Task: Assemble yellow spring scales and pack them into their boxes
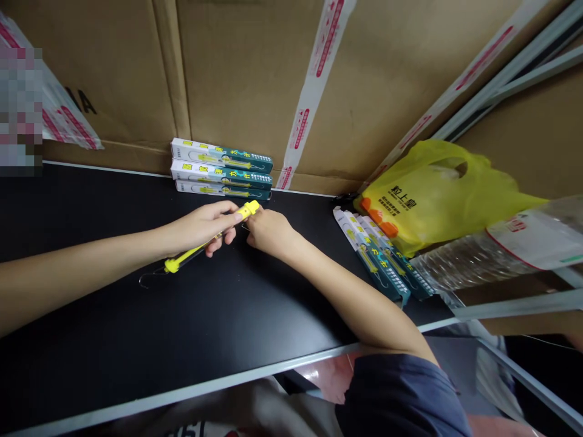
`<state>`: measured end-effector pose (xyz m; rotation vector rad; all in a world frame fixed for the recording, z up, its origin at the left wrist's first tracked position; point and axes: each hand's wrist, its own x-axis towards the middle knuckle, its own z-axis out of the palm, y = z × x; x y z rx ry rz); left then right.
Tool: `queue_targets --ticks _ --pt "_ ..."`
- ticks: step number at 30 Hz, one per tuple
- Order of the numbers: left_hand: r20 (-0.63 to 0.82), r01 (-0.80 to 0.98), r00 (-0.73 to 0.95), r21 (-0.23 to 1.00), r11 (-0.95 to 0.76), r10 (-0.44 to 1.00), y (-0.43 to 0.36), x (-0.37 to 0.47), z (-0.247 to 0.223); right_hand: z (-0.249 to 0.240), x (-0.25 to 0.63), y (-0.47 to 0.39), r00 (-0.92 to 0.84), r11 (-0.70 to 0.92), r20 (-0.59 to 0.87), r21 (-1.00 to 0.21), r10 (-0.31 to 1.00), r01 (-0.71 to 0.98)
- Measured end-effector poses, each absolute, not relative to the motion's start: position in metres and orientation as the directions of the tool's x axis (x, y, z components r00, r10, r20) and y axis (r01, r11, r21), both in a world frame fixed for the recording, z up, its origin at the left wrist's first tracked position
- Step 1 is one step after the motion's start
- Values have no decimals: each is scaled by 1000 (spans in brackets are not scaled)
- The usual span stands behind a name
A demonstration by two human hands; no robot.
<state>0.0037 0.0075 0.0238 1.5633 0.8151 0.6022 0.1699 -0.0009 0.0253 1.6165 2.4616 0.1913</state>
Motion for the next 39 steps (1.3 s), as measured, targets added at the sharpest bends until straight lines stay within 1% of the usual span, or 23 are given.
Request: queue_targets --ticks 2,3,5,7,9,11,13,15,17,21,28,34,39 --pt "-156 123 606 987 102 780 -4 1 22 24 172 -6 -384 389 -67 209 921 897" --pt "-178 103 589 984 146 788 -11 -1 20 23 173 -10 -388 390 -50 200 920 899" --pt "-211 72 558 976 206 803 -24 -6 13 21 175 -20 -407 402 -5 164 914 901" --pt "-216 64 531 974 216 819 -34 -10 6 20 178 -31 -430 424 45 97 902 900" --pt "-160 46 562 986 163 812 -38 -12 -1 19 180 -40 -439 442 97 -13 893 897" --pt "-88 25 588 996 91 804 -36 -11 -6 20 181 -46 -435 453 134 -161 890 877" --pt "-46 3 583 999 54 811 -31 -11 -9 22 182 -49 -426 452 149 -303 892 839" --pt "-33 -13 585 999 50 811 -26 -11 -10 22 183 -50 -424 452 161 -381 891 806" --pt "-36 -19 606 998 60 794 -23 -12 -11 20 184 -50 -430 472 194 -364 882 803" --pt "-59 -4 632 997 79 773 -23 -15 -11 9 184 -50 -445 523 310 -242 840 817" --pt "-81 42 610 997 70 788 -27 -14 -9 3 184 -50 -423 565 501 -172 756 807" --pt "-108 66 639 994 85 762 -26 -14 -10 6 187 -53 -445 571 519 -105 730 814" --pt "-126 71 658 992 106 742 -23 -16 -13 6 191 -51 -488 625 540 -94 686 775"
